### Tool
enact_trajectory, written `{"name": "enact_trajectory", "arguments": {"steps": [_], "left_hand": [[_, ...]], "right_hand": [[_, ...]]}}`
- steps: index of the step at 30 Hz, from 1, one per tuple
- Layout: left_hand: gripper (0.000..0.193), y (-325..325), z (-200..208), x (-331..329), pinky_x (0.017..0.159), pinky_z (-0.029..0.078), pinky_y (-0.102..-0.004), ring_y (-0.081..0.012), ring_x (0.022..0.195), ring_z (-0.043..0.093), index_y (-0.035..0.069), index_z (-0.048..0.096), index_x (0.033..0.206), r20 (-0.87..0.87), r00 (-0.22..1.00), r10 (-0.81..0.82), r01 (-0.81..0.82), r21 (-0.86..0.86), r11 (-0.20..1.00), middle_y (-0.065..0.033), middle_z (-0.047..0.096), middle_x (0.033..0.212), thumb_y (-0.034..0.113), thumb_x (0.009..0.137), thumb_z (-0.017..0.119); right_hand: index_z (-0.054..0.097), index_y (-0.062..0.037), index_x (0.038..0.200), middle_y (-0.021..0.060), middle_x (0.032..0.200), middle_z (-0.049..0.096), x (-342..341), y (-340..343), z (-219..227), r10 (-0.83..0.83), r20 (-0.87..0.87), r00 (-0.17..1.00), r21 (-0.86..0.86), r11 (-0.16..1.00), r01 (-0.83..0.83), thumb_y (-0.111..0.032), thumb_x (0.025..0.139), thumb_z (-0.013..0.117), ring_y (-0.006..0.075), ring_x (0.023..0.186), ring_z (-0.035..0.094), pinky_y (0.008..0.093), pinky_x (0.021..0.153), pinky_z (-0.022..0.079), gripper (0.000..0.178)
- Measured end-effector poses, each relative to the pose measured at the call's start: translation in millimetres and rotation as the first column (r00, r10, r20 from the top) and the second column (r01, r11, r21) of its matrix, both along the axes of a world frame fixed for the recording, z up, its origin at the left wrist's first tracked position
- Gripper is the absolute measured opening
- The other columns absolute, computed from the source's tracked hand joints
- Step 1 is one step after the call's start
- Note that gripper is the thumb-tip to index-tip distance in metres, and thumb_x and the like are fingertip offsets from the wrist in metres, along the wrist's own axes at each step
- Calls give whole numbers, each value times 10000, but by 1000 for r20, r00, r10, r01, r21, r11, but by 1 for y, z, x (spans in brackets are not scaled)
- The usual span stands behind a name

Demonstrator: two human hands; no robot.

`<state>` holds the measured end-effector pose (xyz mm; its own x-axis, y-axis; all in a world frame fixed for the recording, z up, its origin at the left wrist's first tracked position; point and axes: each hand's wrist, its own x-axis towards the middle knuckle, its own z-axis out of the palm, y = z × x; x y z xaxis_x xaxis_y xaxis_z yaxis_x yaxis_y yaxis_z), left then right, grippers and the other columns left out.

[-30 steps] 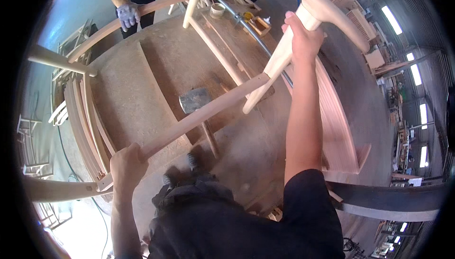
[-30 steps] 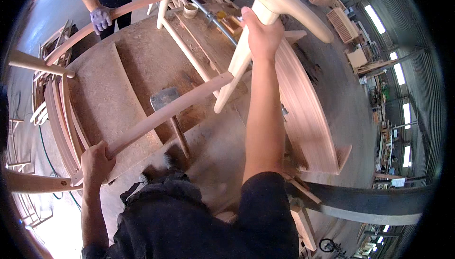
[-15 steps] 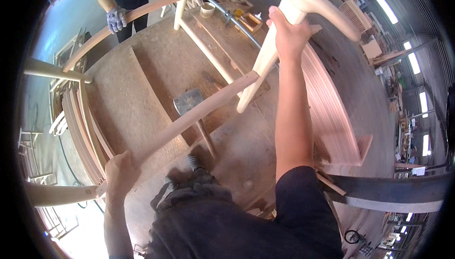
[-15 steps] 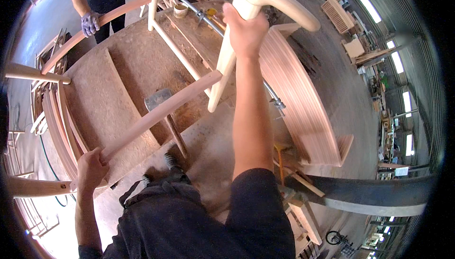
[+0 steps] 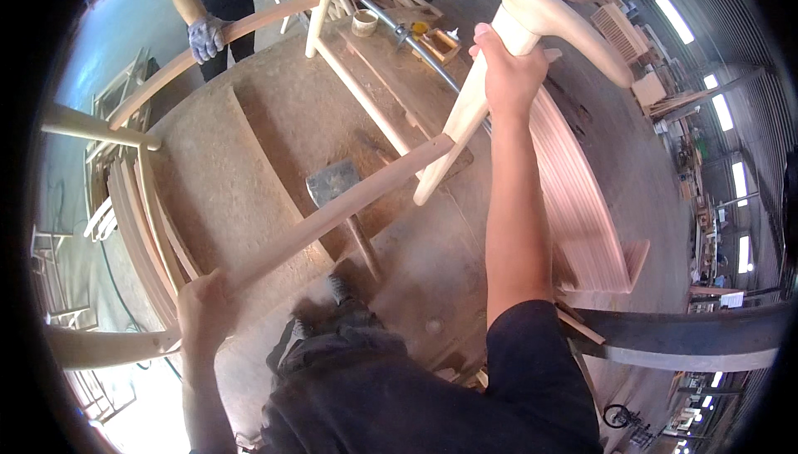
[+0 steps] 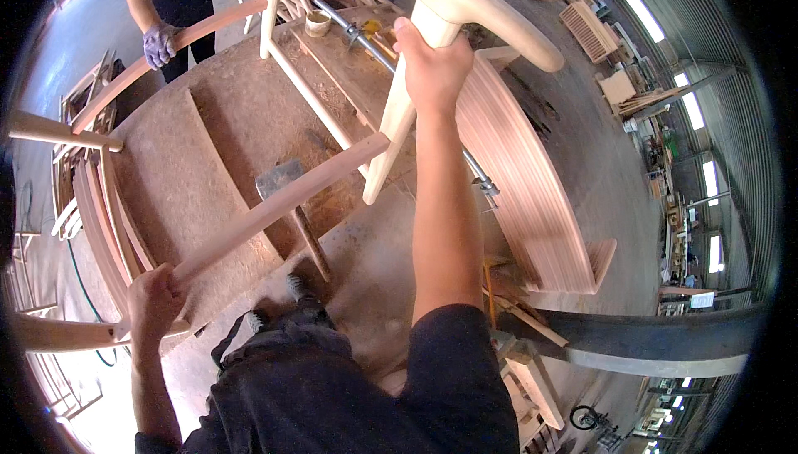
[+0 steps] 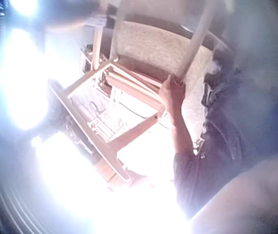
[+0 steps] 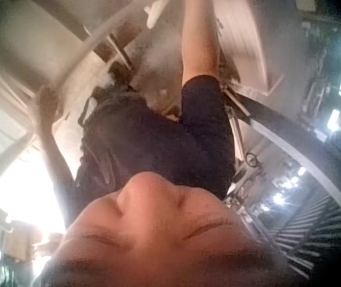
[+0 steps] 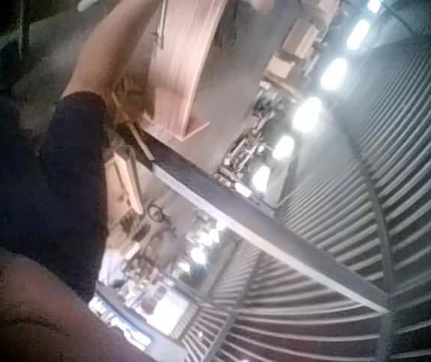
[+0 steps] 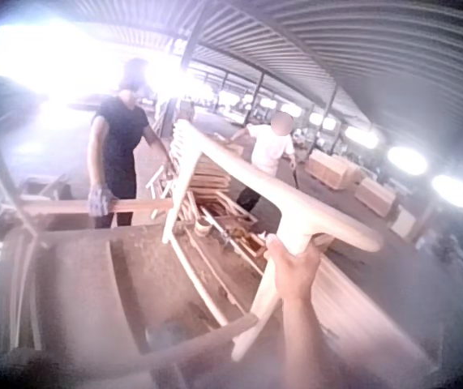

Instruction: The person assembles a wooden chair frame by hand, using a mallet to fit wooden slats into the legs. They then use a large metal bar clamp to secure the joints, tightening it with a wrench. The person also uses a pencil to mark the wood and a chisel to adjust the fit of the components.

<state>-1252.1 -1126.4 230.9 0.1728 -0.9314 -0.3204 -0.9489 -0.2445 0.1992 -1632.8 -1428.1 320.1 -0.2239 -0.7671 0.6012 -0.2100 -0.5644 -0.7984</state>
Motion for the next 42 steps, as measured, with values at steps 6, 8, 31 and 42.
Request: {"name": "enact_trajectory", "arguments": {"steps": [6,8,31,42], "left_hand": [[94,15,-25,11,636,568,-352,-213,667,674,55,673,838,106,978,-179,185,-54,981,-88,667,727,134,887,687],[79,14,7,7,618,555,-355,-208,665,672,49,676,851,-71,997,-33,24,-130,991,-91,661,724,115,895,676],[197,16,-16,12,619,562,-375,-200,719,693,56,665,868,-25,999,33,-34,-34,999,-93,671,748,244,914,704],[282,30,-69,13,637,525,-394,-241,684,642,55,623,884,16,994,105,-104,-12,994,-101,622,723,180,759,842]], "right_hand": [[696,43,914,70,769,709,10,-3,0,26,49,998,-12,1000,-25,-103,828,780,135,665,677,277,606,526,189],[696,40,911,67,770,707,10,0,3,15,34,999,9,1000,-16,-99,827,779,134,665,672,278,611,525,184],[703,36,900,75,782,717,16,2,0,17,19,1000,-21,1000,-17,-123,826,786,133,672,683,273,628,535,194],[712,37,888,88,796,725,18,-1,-1,46,20,999,-11,999,-45,-124,832,784,144,677,694,274,629,536,185]]}}
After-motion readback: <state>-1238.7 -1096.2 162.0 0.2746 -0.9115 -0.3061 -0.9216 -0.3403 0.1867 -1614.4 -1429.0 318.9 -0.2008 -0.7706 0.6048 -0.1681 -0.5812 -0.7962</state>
